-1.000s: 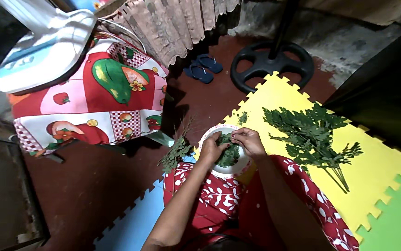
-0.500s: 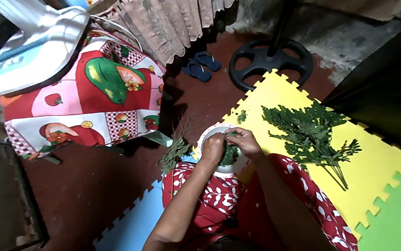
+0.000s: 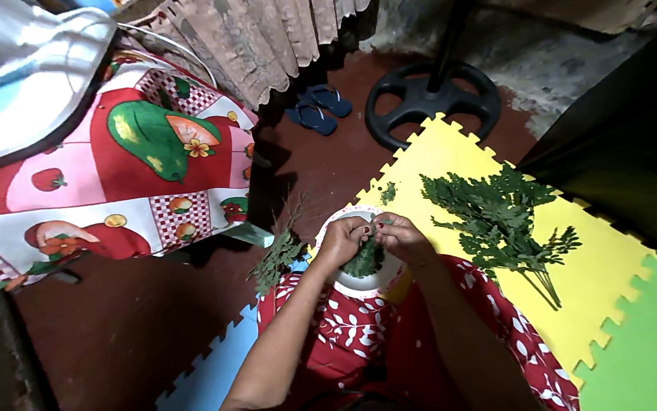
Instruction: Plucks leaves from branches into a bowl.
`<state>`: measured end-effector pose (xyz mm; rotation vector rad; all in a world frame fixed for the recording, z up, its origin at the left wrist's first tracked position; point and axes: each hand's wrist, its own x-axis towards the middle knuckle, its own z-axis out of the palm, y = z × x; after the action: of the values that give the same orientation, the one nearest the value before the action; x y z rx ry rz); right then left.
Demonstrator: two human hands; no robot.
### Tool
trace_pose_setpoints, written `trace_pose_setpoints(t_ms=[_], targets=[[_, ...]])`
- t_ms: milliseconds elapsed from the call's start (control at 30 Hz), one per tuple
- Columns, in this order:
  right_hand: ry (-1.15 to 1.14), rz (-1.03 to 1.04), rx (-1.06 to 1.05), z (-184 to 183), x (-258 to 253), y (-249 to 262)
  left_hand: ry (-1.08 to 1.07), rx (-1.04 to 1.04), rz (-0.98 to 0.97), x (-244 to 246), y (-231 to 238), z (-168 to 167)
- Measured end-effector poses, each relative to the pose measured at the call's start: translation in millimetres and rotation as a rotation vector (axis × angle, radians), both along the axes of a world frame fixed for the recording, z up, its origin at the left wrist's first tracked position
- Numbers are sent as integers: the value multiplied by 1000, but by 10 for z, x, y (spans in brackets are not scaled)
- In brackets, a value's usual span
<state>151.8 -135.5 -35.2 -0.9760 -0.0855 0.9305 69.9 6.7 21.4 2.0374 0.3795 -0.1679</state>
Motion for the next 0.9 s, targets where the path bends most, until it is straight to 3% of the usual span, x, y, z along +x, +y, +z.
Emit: trace_pose_setpoints(t_ms=[167,300,433,533,667,800,900], targets=[[-96,-245,122,-107,189,-190,8,-97,97,395,56,-156],[33,-486,-18,-60,358,-258,181,159,-56,1030,55,-516],[-26,-439,-285,-71,388,-211,321,449,-181,1498,-87,-928],[-86,-407,-350,-142,414,-173,358,560,-228,1625,-115,-1084],[-77,-388,-392,-148,412,-140,137,409,-177,1474,-1,-927],[-104,-337,-326,-183,312,-51,43,-49,-173,973,83,-473],[-164,-289,-294,-198,184,17,-30,-76,-140,568,22,-374]])
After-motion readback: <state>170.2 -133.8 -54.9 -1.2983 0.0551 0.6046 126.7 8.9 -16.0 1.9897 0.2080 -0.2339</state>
